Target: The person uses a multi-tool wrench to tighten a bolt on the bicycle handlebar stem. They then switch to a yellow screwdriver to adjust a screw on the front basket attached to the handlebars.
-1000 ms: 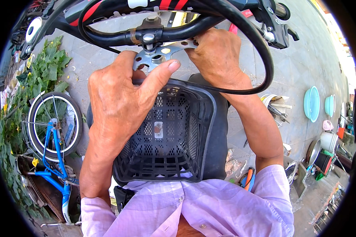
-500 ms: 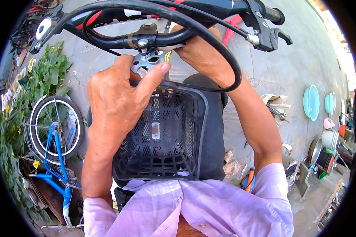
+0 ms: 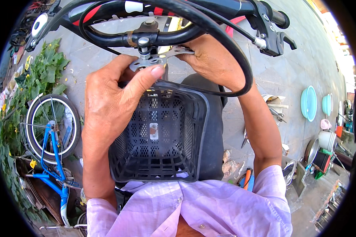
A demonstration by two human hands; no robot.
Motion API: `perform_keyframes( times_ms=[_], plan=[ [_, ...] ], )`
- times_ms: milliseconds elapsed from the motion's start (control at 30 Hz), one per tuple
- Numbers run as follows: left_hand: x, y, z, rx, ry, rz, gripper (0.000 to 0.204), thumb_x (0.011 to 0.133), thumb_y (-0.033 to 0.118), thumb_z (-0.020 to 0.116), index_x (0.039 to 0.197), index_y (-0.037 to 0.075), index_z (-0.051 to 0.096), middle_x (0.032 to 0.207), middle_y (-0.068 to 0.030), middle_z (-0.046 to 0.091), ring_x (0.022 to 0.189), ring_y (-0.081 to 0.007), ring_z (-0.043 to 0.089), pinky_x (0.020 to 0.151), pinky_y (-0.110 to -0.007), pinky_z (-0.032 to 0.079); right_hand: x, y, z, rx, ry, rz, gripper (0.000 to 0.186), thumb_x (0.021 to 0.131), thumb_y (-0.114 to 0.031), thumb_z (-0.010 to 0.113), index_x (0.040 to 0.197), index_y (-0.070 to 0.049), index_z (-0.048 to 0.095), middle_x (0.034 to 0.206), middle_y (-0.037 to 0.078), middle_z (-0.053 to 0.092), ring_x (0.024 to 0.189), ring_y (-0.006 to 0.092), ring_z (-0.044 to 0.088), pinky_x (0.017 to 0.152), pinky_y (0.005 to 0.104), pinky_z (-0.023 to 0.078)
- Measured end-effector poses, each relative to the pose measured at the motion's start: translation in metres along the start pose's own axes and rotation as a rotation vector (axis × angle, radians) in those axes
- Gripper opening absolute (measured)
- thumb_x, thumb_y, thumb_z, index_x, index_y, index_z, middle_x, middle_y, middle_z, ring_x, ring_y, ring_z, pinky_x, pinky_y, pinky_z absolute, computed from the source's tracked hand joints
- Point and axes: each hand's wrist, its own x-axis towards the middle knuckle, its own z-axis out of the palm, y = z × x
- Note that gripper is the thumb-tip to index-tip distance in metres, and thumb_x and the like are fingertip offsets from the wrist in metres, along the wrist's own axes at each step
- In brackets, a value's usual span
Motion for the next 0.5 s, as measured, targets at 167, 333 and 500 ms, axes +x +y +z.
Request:
perform_keyframes(
  times_ms=[167,333,500],
  plan=[
    [-0.005,0.001,-0.002,0.045,0.014,0.022,0.045,0.081,0.034,0.078,0.097,-0.006,0.067,0.071,-0.0136,0.066,0.064,-0.0146,0.062,0.059,-0.029,0.049,-0.003,0.000,0.003,0.028,-0.004,0.003,0.026,0.083,-0.020,0.062,0.103,-0.006,0.071,0.090,0.020,0.068,0.085,0.0394,0.064,0.077,0.0448,0.051],
    [-0.008,-0.008,-0.006,-0.088,0.045,0.034,0.044,0.083,0.029,0.077,0.106,-0.007,0.064,0.078,-0.0139,0.068,0.073,-0.0148,0.064,0.066,-0.028,0.051,-0.013,-0.014,-0.003,0.106,0.044,0.019,0.032,0.081,-0.023,0.067,0.103,0.001,0.068,0.083,0.022,0.067,0.078,0.0398,0.064,0.073,0.0418,0.051],
    [-0.007,-0.010,-0.012,-0.225,-0.029,-0.027,0.045,0.088,0.023,0.072,0.115,-0.010,0.058,0.085,-0.0155,0.069,0.083,-0.0154,0.066,0.075,-0.028,0.052,-0.024,-0.028,-0.015,0.297,0.017,0.170,0.037,0.079,-0.025,0.076,0.105,0.001,0.068,0.084,0.015,0.068,0.073,0.0233,0.064,0.069,0.0316,0.051]
  ],
)
